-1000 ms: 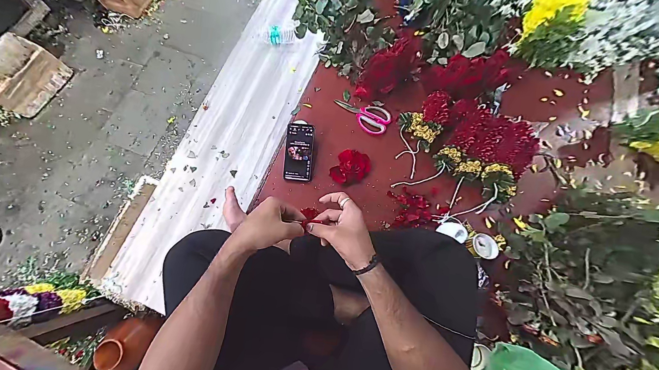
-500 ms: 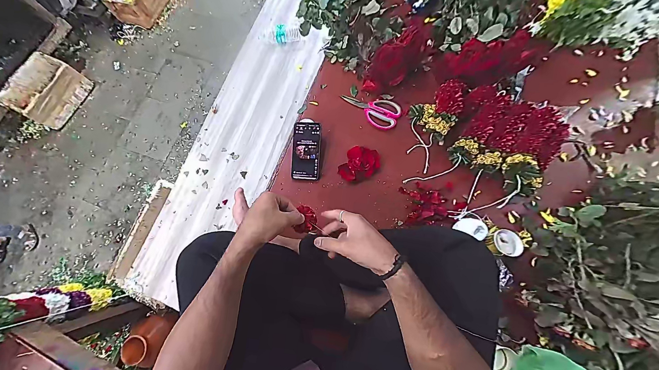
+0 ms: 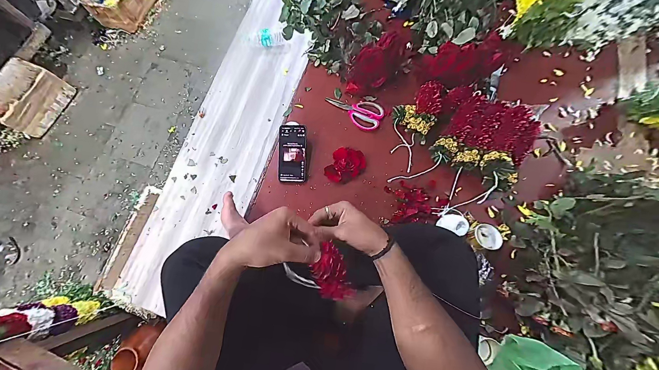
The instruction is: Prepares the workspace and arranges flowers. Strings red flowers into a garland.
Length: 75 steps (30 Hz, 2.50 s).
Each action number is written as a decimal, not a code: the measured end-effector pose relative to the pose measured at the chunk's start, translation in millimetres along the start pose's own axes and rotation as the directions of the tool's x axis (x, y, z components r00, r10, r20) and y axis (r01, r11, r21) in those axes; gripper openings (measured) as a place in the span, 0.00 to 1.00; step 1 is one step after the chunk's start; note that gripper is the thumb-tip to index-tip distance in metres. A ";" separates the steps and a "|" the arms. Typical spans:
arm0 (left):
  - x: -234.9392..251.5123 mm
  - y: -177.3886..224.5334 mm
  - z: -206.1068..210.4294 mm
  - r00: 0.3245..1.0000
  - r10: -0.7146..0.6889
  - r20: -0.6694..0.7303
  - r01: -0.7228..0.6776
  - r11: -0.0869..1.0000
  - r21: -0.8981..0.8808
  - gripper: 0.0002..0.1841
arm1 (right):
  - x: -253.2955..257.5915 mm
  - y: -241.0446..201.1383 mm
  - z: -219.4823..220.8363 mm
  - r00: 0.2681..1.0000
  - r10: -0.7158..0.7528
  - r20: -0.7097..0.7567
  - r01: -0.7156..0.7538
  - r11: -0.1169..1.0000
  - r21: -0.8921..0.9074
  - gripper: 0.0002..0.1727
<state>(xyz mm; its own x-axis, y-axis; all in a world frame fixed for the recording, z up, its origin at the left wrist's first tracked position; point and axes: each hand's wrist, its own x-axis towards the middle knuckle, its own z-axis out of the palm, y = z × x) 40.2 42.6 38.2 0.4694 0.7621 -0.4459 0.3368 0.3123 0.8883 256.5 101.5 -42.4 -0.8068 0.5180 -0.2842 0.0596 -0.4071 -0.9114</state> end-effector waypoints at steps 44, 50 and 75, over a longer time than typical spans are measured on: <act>7.8 -52.0 -5.5 0.837 -0.385 -0.390 0.134 0.835 -0.534 0.15 | 14.0 -5.9 24.0 0.946 -0.102 -0.308 0.071 0.991 -0.110 0.07; 12.5 -53.5 -1.8 0.855 -0.348 -0.383 0.085 0.824 -0.560 0.22 | 15.4 -6.1 21.9 0.961 -0.087 -0.262 0.043 0.985 -0.169 0.10; 8.9 -44.7 1.5 0.884 -0.201 -0.421 0.056 0.942 -0.332 0.10 | 18.9 2.6 28.7 0.891 0.015 -0.454 -0.009 1.000 0.015 0.29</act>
<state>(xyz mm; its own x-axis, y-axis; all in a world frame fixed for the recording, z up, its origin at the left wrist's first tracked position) 30.5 34.5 -5.6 0.0038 0.8503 -0.5263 0.0725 0.5247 0.8482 224.6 88.7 -41.6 -0.4514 0.7968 -0.4018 0.0584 -0.4229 -0.9043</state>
